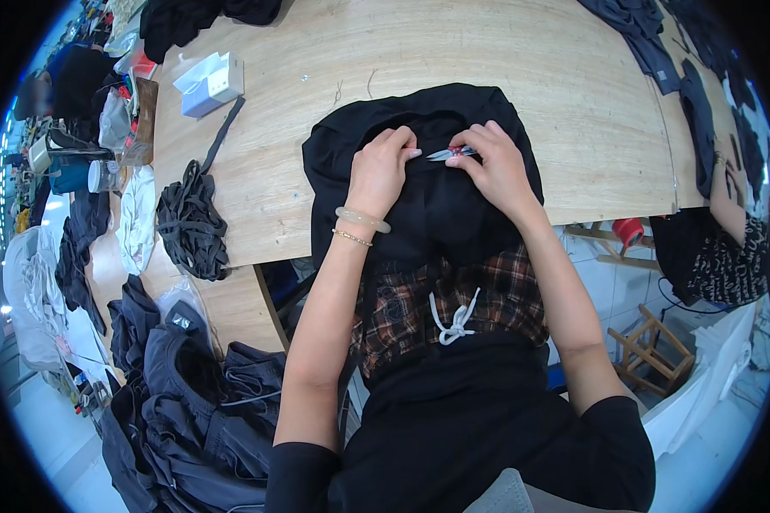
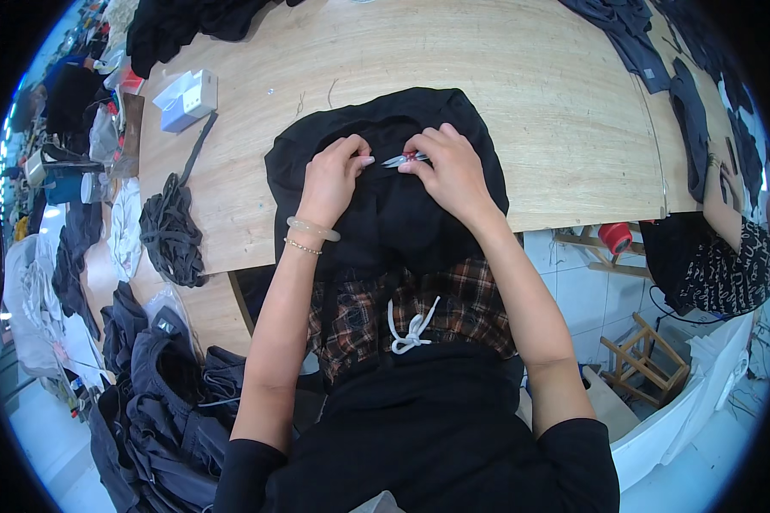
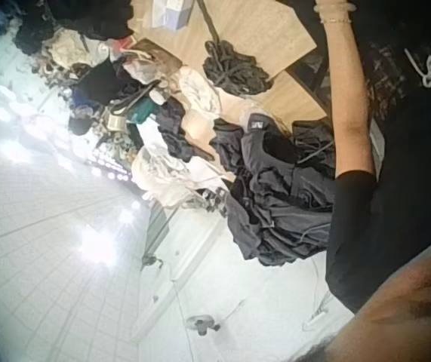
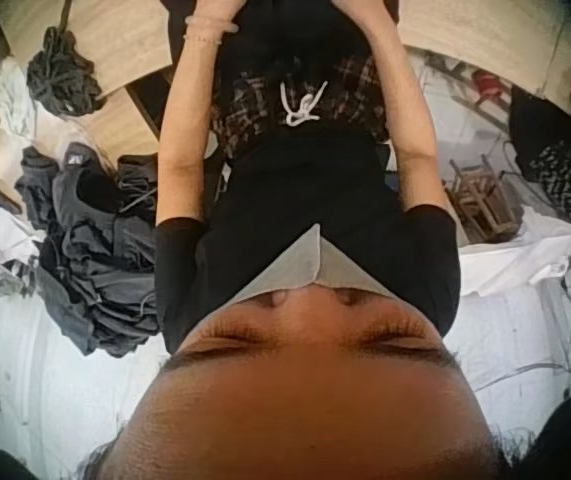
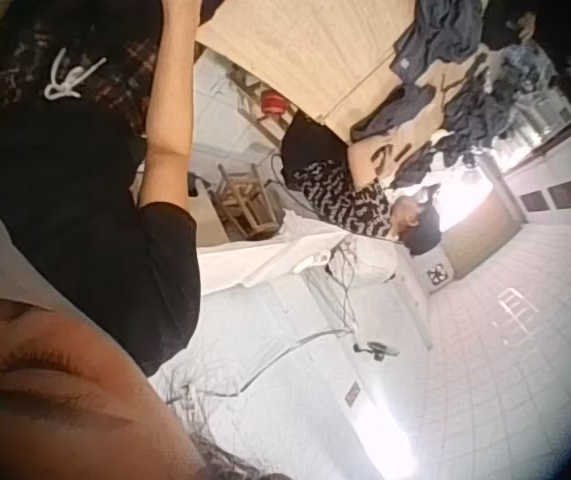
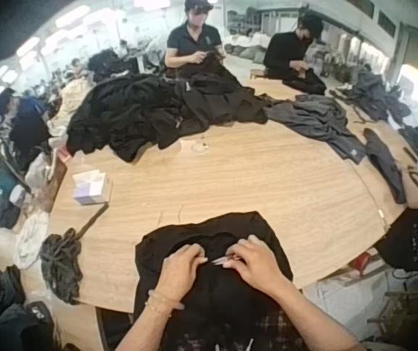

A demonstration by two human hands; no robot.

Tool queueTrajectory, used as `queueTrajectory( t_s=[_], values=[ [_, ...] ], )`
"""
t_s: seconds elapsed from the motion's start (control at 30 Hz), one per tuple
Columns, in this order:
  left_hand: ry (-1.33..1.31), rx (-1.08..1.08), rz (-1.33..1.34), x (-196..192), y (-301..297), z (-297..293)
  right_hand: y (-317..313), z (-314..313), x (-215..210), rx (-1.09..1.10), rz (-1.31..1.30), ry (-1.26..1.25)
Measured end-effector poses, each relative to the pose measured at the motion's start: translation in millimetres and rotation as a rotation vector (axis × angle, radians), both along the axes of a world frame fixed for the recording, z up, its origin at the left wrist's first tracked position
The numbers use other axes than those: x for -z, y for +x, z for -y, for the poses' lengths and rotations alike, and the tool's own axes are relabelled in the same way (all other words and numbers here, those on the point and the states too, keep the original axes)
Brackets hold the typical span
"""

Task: The person uses small scissors to trim loose threads and excess fabric from the waistbands and seams of dark-colored pants. The person handles the garments one at a time, folding and unfolding them to access different areas for trimming.

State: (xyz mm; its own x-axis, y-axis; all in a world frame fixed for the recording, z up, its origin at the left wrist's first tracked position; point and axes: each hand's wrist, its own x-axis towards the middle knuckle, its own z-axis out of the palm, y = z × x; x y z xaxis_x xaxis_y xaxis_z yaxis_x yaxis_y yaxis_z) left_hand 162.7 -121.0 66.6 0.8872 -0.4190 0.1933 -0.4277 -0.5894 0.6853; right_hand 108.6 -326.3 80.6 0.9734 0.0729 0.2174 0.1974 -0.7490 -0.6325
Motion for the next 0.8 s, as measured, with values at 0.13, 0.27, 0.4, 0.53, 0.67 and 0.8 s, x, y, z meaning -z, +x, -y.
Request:
queueTrajectory(
  t_s=[0.13,0.27,0.4,0.53,0.67,0.8],
  values=[
    [-0.037,0.006,-0.022,2,1,0,0,-6,3,-0.058,0.079,-0.133],
    [-0.017,0.007,-0.025,2,1,0,1,-7,2,-0.081,0.074,-0.153],
    [-0.051,0.009,-0.079,2,2,-1,1,-7,3,-0.073,0.085,-0.128],
    [-0.109,0.055,-0.087,3,2,-11,1,-1,4,0.02,-0.033,0.04],
    [-0.143,0.126,-0.084,5,-4,-14,0,5,9,0.033,-0.029,0.056],
    [-0.054,0.085,0.039,7,-3,-10,1,3,8,0.022,-0.024,0.045]
  ],
)
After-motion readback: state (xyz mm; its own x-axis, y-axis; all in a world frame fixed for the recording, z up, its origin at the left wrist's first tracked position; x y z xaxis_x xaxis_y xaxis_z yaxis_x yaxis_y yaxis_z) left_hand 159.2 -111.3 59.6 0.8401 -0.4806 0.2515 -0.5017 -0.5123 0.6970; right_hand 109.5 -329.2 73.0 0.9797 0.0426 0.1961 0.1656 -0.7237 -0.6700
